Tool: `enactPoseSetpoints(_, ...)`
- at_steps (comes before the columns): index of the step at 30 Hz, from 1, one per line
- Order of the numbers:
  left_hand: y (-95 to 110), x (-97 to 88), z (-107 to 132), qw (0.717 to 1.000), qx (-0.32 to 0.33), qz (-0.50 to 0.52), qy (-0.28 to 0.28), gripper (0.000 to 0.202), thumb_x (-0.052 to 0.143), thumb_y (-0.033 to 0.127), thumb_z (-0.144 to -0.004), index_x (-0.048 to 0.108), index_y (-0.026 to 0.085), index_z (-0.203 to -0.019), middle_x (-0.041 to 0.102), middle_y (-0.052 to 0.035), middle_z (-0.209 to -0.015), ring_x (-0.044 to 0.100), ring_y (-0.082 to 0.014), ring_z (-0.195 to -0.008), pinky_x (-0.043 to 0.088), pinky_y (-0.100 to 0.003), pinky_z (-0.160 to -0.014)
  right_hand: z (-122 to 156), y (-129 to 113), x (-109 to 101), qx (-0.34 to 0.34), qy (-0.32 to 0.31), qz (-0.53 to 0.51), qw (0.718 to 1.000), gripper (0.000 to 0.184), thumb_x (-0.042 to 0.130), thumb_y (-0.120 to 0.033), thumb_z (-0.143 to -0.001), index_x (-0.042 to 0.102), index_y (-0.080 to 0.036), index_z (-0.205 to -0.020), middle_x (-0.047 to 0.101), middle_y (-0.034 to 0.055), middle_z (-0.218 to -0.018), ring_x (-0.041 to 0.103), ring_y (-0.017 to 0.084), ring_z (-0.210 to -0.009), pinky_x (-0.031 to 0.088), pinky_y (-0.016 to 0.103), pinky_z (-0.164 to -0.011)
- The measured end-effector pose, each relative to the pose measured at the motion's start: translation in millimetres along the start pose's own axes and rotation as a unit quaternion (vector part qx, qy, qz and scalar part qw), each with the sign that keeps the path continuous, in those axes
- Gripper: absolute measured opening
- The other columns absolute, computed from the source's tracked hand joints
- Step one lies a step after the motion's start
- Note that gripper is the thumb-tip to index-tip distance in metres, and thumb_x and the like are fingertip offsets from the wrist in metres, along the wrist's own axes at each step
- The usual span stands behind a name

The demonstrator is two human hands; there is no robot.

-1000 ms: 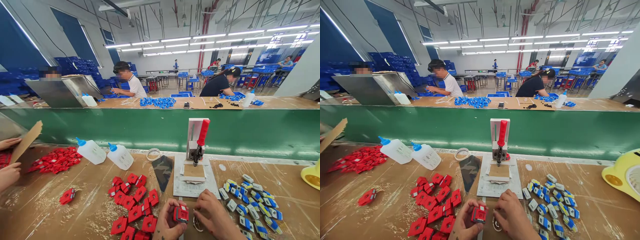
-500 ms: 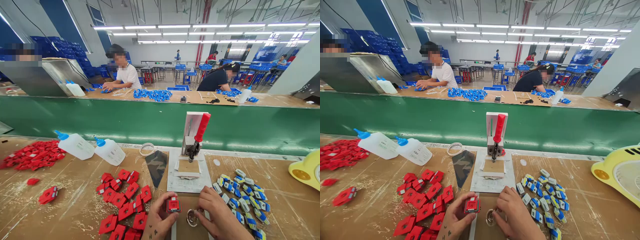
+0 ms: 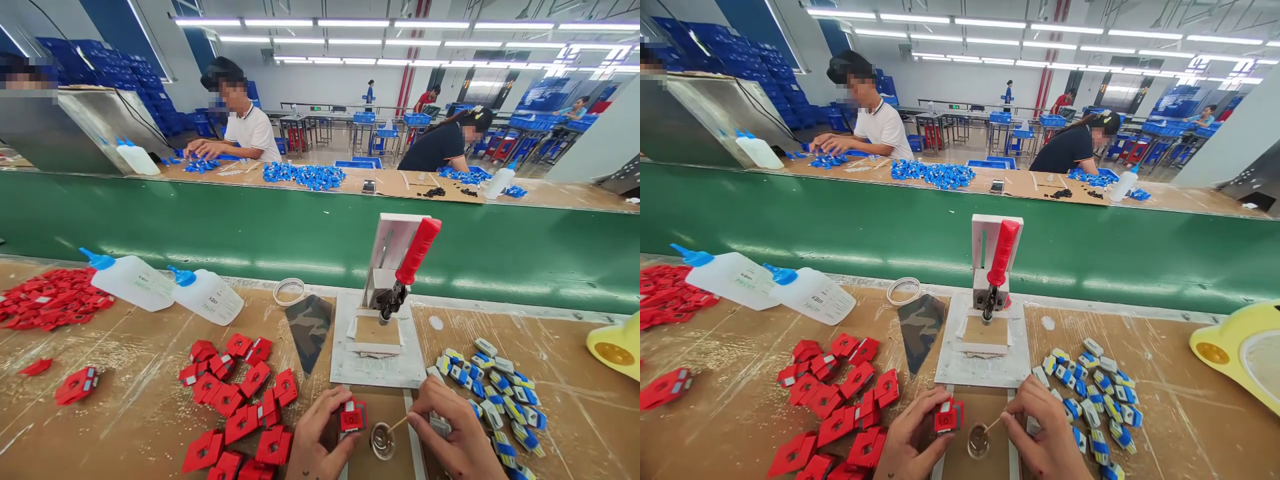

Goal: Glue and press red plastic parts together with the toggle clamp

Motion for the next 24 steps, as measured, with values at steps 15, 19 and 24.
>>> enactPoseSetpoints(15, 0.3, 10.6, 8.2, 0.988, 0.135, -0.065, -0.045, 0.033, 0.057, 0.045, -0.096, 0.066, 0.029, -0.123, 0.075, -0.0095, -0.109, 0.073, -0.0219, -0.101, 0.060, -0.032, -0.088, -4.7, -19.7, 16.8, 0.033, 0.108, -0.225, 0.968, 0.026, 0.064, -0.037, -0.094, 0.067, -0.023, -0.072, 0.061, 0.0002, -0.061, 0.057, 0.016, -0.058, 0.048, 0.025, -0.053)
enactPoseSetpoints(19, 8.8, 11.7, 5.9, 0.985, 0.152, -0.053, -0.057, 0.031, 0.060, 0.042, -0.095, 0.065, 0.028, -0.123, 0.074, -0.0093, -0.108, 0.073, -0.0212, -0.097, 0.061, -0.031, -0.086, -5.1, -20.6, 26.5, 0.035, 0.086, -0.212, 0.973, 0.026, 0.064, -0.036, -0.094, 0.067, -0.023, -0.072, 0.062, 0.0002, -0.062, 0.057, 0.015, -0.057, 0.046, 0.025, -0.052)
enactPoseSetpoints(24, 8.3, 11.2, 5.6, 0.985, 0.151, -0.054, -0.060, 0.030, 0.061, 0.041, -0.094, 0.064, 0.028, -0.122, 0.072, -0.0088, -0.108, 0.073, -0.0199, -0.095, 0.061, -0.030, -0.086, -5.3, -19.6, 29.5, 0.026, 0.059, -0.188, 0.980, 0.027, 0.063, -0.033, -0.094, 0.065, -0.023, -0.070, 0.062, -0.0009, -0.061, 0.056, 0.014, -0.056, 0.044, 0.024, -0.053)
Point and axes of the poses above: each hand's wrist, its own z-axis away from the middle knuckle, its own x-axis out of the palm, y = z × x, the point moved 4 cm from there along -z, towards the middle knuckle
